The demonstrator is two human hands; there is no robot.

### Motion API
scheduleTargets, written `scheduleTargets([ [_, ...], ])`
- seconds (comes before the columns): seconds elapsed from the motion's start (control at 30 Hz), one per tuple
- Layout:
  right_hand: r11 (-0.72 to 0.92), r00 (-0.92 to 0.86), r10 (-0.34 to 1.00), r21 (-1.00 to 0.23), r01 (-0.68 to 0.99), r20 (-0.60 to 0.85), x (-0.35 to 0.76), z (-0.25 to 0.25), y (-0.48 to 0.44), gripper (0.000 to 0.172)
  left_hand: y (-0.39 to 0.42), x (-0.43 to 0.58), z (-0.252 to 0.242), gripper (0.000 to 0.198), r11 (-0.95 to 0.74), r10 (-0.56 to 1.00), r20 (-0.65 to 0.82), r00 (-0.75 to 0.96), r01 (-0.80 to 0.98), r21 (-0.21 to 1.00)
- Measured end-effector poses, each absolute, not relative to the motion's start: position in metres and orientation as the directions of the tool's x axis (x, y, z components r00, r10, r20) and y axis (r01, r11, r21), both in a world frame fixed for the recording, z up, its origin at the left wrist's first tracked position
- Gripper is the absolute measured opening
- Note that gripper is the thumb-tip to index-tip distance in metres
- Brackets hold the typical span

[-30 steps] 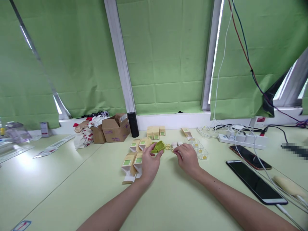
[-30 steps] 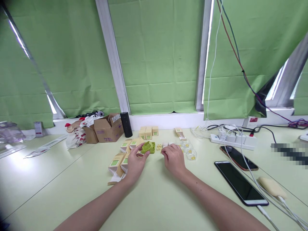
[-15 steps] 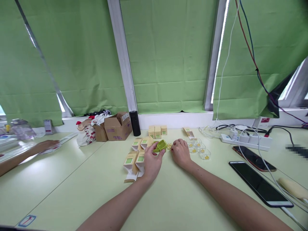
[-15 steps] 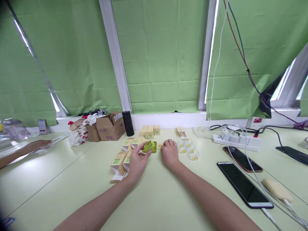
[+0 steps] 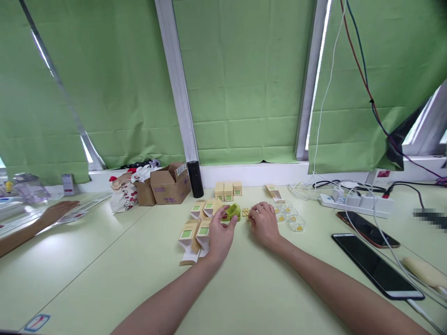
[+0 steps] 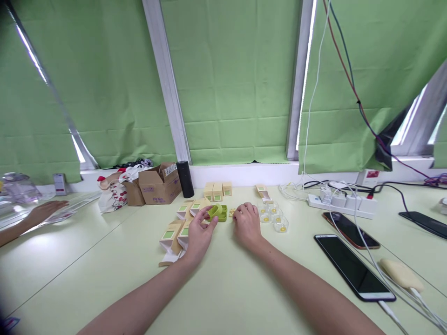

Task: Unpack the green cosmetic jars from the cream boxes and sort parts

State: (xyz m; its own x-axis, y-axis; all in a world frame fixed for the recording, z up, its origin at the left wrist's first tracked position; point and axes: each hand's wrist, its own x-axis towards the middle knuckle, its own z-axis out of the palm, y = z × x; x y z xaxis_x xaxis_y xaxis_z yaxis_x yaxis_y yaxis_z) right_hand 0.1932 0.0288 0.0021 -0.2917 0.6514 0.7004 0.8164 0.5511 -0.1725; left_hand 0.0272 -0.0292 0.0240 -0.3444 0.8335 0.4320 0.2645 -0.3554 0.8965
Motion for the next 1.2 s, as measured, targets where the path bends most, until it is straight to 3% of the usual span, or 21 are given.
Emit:
scheduleTargets([
  [0.23, 0.628, -0.472, 0.750, -0.276, 0.727, 0.464, 0.191, 0.011, -0.036, 0.012, -0.031, 0.032, 0.026, 0.044, -0.216, 0.950, 0.175, -0.259, -0.140, 0.966],
  [0.4, 0.648, -0.529, 0.758, -0.348, 0.677, 0.383, 0.191, 0.001, -0.063, 0.012, -0.033, 0.033, 0.024, 0.032, -0.060, 0.994, 0.018, -0.104, -0.419, 0.906],
  [0.63, 0.703, -0.595, 0.708, -0.299, 0.645, 0.381, 0.194, -0.002, -0.062, 0.012, -0.033, 0.034, 0.027, 0.015, -0.008, 0.997, -0.038, -0.065, -0.588, 0.809],
  [0.8, 0.725, -0.621, 0.683, -0.247, 0.643, 0.385, 0.196, -0.001, -0.063, 0.011, -0.029, 0.032, 0.025, 0.017, -0.013, 0.997, -0.037, -0.071, -0.599, 0.801],
  [0.93, 0.735, -0.632, 0.672, -0.243, 0.634, 0.385, 0.197, 0.000, -0.063, 0.010, -0.024, 0.030, 0.022, 0.025, -0.080, 0.995, 0.039, -0.094, -0.484, 0.871],
  [1.07, 0.737, -0.635, 0.669, -0.239, 0.632, 0.386, 0.197, -0.001, -0.063, 0.010, -0.021, 0.027, 0.022, 0.028, -0.284, 0.940, 0.271, -0.206, -0.038, 0.958],
  [1.13, 0.739, -0.637, 0.667, -0.236, 0.631, 0.387, 0.197, -0.001, -0.062, 0.011, -0.021, 0.024, 0.023, 0.018, -0.368, 0.881, 0.421, -0.217, 0.247, 0.896],
  [1.2, 0.739, -0.636, 0.667, -0.233, 0.633, 0.388, 0.197, -0.002, -0.062, 0.010, -0.023, 0.021, 0.026, 0.010, -0.407, 0.816, 0.554, -0.167, 0.515, 0.755],
])
